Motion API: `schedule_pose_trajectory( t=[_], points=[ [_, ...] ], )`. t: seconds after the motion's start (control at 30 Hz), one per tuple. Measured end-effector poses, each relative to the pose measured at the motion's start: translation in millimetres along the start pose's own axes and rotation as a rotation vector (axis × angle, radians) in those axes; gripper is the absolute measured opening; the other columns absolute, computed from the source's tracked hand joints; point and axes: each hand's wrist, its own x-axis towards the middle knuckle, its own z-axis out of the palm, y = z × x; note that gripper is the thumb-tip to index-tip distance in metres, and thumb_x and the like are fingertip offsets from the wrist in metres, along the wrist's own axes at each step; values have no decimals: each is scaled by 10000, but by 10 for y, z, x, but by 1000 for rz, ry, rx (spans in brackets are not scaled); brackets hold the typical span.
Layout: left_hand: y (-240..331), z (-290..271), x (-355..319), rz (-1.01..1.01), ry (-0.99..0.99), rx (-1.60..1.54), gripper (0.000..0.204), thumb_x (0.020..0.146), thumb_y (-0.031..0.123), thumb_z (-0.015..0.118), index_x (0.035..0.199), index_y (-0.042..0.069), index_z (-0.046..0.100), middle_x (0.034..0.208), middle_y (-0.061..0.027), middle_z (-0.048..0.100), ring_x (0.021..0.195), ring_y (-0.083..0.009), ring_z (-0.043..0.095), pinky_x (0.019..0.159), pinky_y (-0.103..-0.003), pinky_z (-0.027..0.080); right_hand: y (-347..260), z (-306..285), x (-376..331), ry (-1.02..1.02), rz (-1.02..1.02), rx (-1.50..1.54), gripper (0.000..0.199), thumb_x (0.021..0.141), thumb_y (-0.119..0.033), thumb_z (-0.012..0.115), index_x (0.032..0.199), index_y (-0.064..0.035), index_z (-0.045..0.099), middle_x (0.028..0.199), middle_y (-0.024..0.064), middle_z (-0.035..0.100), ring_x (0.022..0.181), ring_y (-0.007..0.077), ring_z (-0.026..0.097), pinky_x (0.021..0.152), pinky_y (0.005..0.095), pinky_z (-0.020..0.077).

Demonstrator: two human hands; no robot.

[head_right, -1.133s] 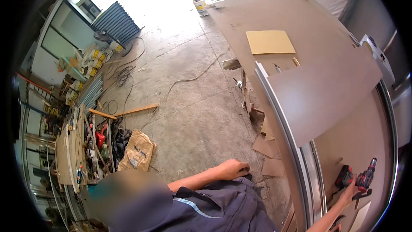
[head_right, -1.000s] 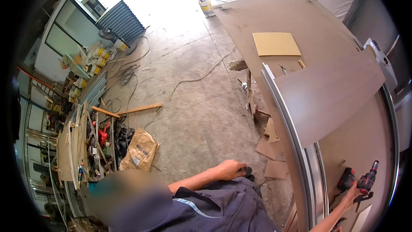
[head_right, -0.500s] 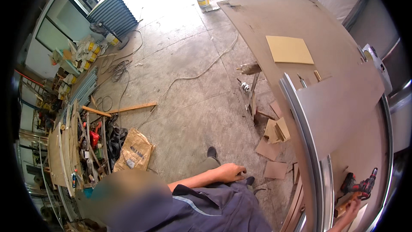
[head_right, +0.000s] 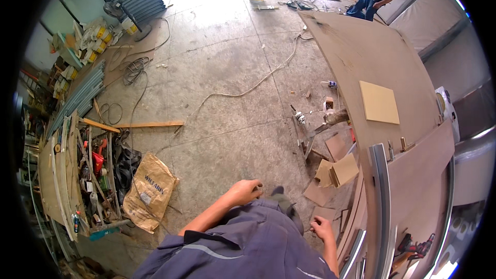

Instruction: The person uses a cordless drill to drive screws into a metal frame structure. They repeatedly position a flat panel against the frame and secure it with screws, moving between different sections of the assembly.

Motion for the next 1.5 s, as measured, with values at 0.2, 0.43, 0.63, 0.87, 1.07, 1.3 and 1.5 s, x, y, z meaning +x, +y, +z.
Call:
schedule_pose_trajectory(
  t=[0.2,0.43,0.63,0.87,1.07,1.3,1.5],
  points=[
    [-322,-462,-59,-74,121,-163,351,894,280,657,1147,37,636,997,-209,709,967,-394,664,827,-461,522,-480,435,730,-218,133,-298,508,813,-139,681,1277,54,606,925,162,724,683,196,707,586,304,544],
    [-635,-1210,520,-272,185,-202,361,909,237,661,1192,15,635,1049,-216,712,962,-342,701,826,-399,543,-843,716,2140,-415,-49,-557,474,786,-252,701,1203,-29,679,928,172,737,779,216,697,717,365,538],
    [-870,-1879,1113,-425,305,-299,334,903,225,671,1154,5,659,1060,-201,718,986,-301,703,842,-379,540,-1627,760,2989,-461,-18,-489,415,795,-322,703,1138,-89,715,993,190,735,881,241,697,789,388,519],
    [-1598,-2106,1225,-608,320,-201,340,898,284,635,1093,14,704,1002,-204,724,934,-320,705,820,-390,543,-2371,443,3574,-505,-48,-453,405,799,-316,694,1142,-102,713,999,142,746,882,203,691,794,373,524],
    [-2076,-2024,1272,-670,-96,-14,408,898,323,610,1154,13,674,1080,-214,702,968,-333,688,853,-383,532,-2577,475,3598,-463,31,-376,407,810,-322,702,1140,-85,710,969,118,750,882,168,675,788,363,522],
    [-2193,-2976,1994,-672,-71,-133,411,900,319,607,1166,12,665,1097,-215,694,981,-337,682,862,-383,528,-2784,655,3501,-344,146,-218,395,813,-318,699,1129,-81,713,958,117,748,871,171,676,780,362,523],
    [-2256,-3995,2872,-584,-111,-73,413,901,315,605,1175,11,658,1111,-216,687,992,-339,678,870,-383,525,-3092,945,3399,-217,244,-83,385,817,-315,696,1119,-77,716,949,116,747,863,173,676,772,361,524]
  ],
)
